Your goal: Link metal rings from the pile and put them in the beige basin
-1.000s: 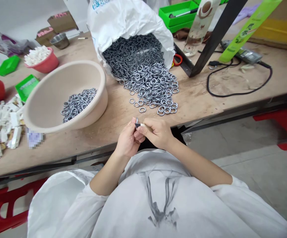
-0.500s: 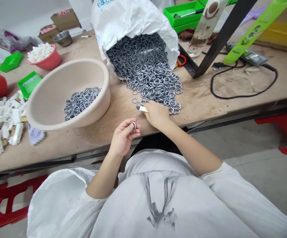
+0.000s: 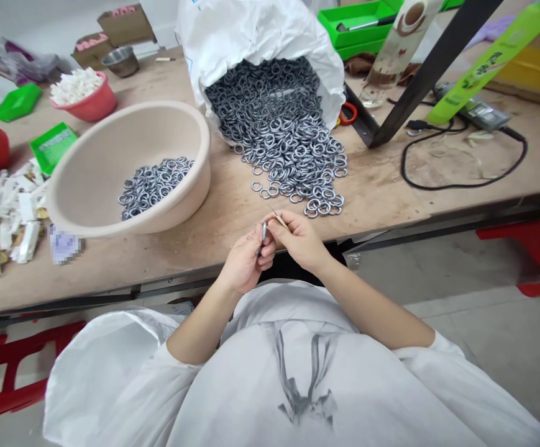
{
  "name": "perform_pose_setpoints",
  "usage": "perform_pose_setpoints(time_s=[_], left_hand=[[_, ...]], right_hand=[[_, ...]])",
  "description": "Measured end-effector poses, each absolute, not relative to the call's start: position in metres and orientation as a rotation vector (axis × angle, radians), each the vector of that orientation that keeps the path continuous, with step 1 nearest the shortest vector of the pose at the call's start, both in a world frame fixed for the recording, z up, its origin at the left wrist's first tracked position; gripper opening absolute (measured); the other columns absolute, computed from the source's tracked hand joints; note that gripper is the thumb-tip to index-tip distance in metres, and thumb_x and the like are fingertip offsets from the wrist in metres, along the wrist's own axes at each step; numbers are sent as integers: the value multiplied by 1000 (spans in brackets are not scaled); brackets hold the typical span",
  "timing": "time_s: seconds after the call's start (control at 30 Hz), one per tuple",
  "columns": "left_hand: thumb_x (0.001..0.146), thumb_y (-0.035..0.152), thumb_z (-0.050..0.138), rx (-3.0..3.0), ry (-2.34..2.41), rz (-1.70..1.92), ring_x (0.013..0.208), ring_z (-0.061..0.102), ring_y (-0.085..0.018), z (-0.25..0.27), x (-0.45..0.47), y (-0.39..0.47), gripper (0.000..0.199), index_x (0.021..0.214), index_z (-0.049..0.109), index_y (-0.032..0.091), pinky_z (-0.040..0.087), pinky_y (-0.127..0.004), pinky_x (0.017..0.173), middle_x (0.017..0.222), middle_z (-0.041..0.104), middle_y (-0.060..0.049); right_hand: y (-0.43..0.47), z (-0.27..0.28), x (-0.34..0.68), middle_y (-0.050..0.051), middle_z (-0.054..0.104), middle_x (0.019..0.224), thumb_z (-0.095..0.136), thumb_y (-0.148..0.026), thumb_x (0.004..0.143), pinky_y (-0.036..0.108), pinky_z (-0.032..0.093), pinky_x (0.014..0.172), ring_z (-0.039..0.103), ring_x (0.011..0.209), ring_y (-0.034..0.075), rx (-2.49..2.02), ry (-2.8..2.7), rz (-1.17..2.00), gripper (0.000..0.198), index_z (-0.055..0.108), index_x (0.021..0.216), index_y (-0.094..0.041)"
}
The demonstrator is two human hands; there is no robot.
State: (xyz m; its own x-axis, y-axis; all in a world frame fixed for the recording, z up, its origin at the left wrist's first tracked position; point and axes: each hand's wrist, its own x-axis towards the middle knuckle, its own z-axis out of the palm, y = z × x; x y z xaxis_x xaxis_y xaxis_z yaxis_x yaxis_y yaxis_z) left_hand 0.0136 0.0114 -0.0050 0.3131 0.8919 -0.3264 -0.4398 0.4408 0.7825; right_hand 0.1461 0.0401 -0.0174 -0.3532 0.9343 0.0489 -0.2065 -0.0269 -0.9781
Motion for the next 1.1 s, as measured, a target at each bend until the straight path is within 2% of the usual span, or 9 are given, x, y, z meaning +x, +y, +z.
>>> perform_pose_setpoints(time_s=[0.07, 0.2, 0.3, 0.5, 0.7, 1.1], left_hand=[[77, 56, 74, 641, 867, 1015, 43, 27, -3, -4, 15, 9, 48, 70, 45, 18, 21, -16, 41, 53, 36, 7], [77, 51, 74, 662, 900, 1060, 43, 28, -4, -2, 18, 7, 46, 68, 43, 18, 21, -16, 41, 52, 35, 7], [80, 48, 70, 678, 888, 1062, 42, 24, -4, 2, 17, 8, 42, 68, 43, 19, 18, -17, 41, 52, 33, 8], [79, 36, 69, 667, 902, 1107, 41, 24, -3, 3, 16, 11, 36, 66, 41, 19, 18, -17, 41, 51, 33, 8], [79, 36, 68, 680, 910, 1096, 41, 22, -3, 2, 17, 9, 36, 67, 39, 19, 18, -17, 41, 49, 34, 9], [78, 46, 73, 690, 895, 1086, 42, 22, -4, -1, 15, 9, 44, 67, 40, 19, 19, -17, 42, 49, 33, 9]], right_hand=[[39, -16, 148, 0, 66, 79, 69, -61, 80, 28, 54, 64, 64, 69, 15, -864, -1429, 1420, 43, 64, 95, -20], [37, -12, 151, 2, 68, 84, 70, -49, 84, 31, 50, 74, 64, 79, 17, -943, -1603, 1143, 30, 66, 91, -20], [35, -8, 156, 2, 68, 83, 59, -48, 92, 29, 46, 73, 62, 78, 16, -971, -1647, 982, 28, 65, 95, -20], [28, 1, 165, 0, 53, 62, 52, -47, 95, 28, 32, 60, 47, 60, 12, -1019, -1972, 617, 40, 55, 66, -20], [27, 4, 165, -3, 44, 58, 51, -45, 95, 28, 27, 58, 40, 56, 11, -1018, -2040, 585, 43, 45, 60, -20], [28, 4, 166, -5, 37, 55, 53, -42, 94, 28, 23, 57, 35, 53, 9, -995, -2047, 673, 43, 41, 58, -20]])
